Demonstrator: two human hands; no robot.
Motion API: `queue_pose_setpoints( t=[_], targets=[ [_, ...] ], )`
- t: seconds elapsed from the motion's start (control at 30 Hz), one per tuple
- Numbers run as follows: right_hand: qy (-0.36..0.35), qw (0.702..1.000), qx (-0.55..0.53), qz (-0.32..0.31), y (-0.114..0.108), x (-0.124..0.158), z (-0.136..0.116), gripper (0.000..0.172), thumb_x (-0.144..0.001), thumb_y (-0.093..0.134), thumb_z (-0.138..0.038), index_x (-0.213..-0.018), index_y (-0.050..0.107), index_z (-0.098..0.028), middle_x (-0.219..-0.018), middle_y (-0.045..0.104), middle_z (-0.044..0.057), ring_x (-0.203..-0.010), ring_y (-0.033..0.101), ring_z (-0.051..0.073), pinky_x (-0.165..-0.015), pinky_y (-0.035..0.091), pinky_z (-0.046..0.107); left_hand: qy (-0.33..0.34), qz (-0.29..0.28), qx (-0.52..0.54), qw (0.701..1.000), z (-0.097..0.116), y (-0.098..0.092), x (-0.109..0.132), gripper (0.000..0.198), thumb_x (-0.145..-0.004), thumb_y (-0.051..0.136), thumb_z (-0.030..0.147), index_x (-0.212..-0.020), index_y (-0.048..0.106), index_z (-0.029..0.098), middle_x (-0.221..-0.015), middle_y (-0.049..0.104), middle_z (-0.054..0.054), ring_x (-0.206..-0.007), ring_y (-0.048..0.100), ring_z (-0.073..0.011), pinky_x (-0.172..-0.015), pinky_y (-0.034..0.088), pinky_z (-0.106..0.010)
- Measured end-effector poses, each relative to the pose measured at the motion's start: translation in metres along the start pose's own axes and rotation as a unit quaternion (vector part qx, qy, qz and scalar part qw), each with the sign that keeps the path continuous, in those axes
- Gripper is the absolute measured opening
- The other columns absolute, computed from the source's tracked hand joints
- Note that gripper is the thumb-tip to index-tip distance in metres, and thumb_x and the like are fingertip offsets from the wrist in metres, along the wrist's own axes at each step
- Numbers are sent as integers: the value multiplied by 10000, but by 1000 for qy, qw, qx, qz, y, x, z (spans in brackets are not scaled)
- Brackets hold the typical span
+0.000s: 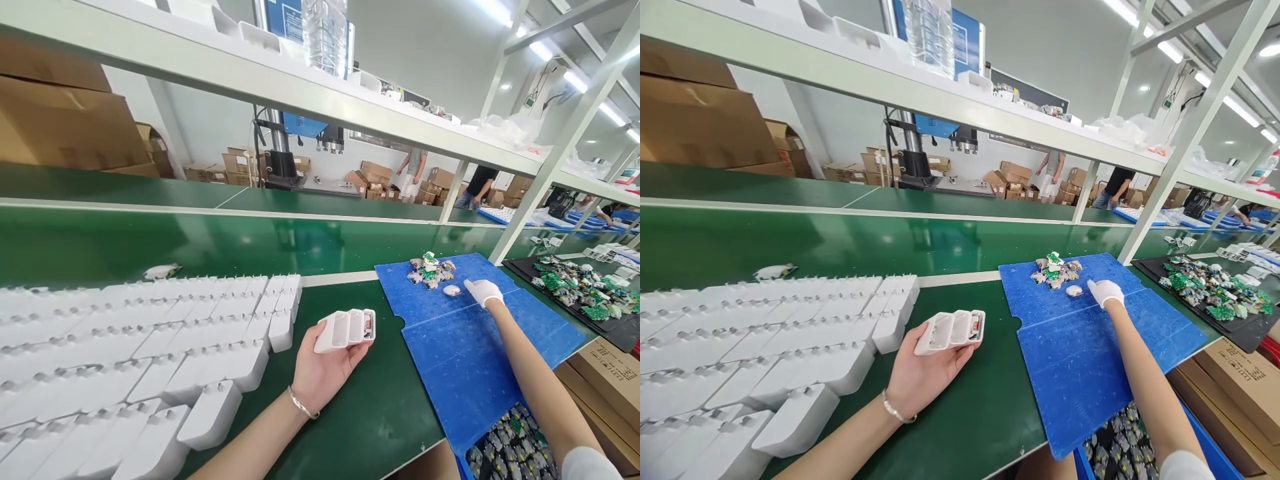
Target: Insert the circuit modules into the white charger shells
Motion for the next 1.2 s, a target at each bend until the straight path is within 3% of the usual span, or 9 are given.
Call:
queue_pose_setpoints(
  t=[0.1, 0.27, 0.37, 0.47, 0.6, 0.73, 0.87, 1.0, 1.2],
  targets=[
    [17, 1000, -15, -12, -2, 12, 6, 388, -903, 499, -435, -1154, 567, -146, -1184, 596, 101, -1066, 577, 213, -939, 434, 449, -5, -3, 3, 1000, -2, 0, 0, 363, -851, 443, 351, -1151, 500, 153, -1079, 619, -158, -862, 664, -275, -700, 568, -341],
    [-20, 997, -72, -26, 10, 46, -21, 639, -836, 401, -634, -1202, 576, -141, -1183, 626, 158, -1120, 576, 273, -917, 429, 339, -17, 6, 7, 1000, -5, 0, 0, 347, -848, 445, 350, -1127, 513, 154, -1045, 632, -147, -843, 667, -269, -696, 569, -348],
    [-24, 994, -99, -33, 18, 63, -42, 494, -730, 572, -554, -984, 679, -145, -1063, 681, 167, -1063, 602, 322, -884, 433, 352, -17, 6, 11, 1000, -5, 1, 0, 332, -848, 442, 348, -1108, 522, 158, -1035, 639, -143, -846, 668, -271, -694, 569, -353],
    [-46, 985, -159, -36, 19, 83, -71, 289, -706, 613, -386, -867, 684, -156, -902, 720, 125, -962, 644, 280, -861, 449, 331, -14, 10, 12, 1000, -5, -1, 1, 319, -837, 458, 340, -1092, 529, 162, -1015, 649, -132, -836, 670, -271, -684, 569, -352],
    [-112, 948, -290, -65, 15, 138, -119, 453, -665, 672, -386, -1034, 608, -131, -850, 721, 85, -816, 678, 228, -762, 524, 325, -11, 2, 12, 1000, -5, -2, 0, 320, -812, 487, 330, -1076, 537, 155, -1011, 657, -125, -840, 668, -279, -699, 564, -359],
    [-218, 876, -420, -99, -4, 211, -162, 455, -639, 718, -353, -1032, 595, -160, -949, 703, 75, -817, 678, 195, -738, 560, 324, -17, -9, 16, 1000, -8, -1, -1, 289, -786, 518, 319, -1023, 557, 158, -979, 672, -107, -837, 666, -274, -690, 559, -358],
    [-409, 791, -455, -2, -48, 272, -189, 274, -659, 695, -199, -931, 667, -214, -1021, 663, 61, -831, 658, 177, -720, 569, 298, -23, -24, 19, 999, -10, 0, -1, 264, -769, 524, 315, -959, 589, 145, -868, 686, -83, -753, 660, -235, -663, 553, -348],
    [-493, 784, -358, 115, -60, 300, -200, 293, -689, 636, -120, -956, 691, -228, -990, 658, 56, -879, 651, 176, -773, 563, 277, -21, -54, 19, 998, -12, 0, -3, 308, -732, 548, 347, -944, 618, 135, -840, 691, -79, -779, 653, -239, -675, 541, -343],
    [-502, 776, -357, 135, -53, 301, -198, 280, -727, 639, -142, -991, 683, -229, -1003, 675, 52, -883, 665, 177, -780, 574, 273, -15, -96, 9, 995, -16, 3, -2, 357, -707, 571, 363, -947, 650, 111, -912, 697, -106, -892, 631, -279, -769, 511, -383]
  ],
)
Point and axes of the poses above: each hand's wrist, its own x-axis away from the middle knuckle, its own y-axis out of the palm, z = x × y, the point moved 10 cm from there along -x, towards the middle knuckle
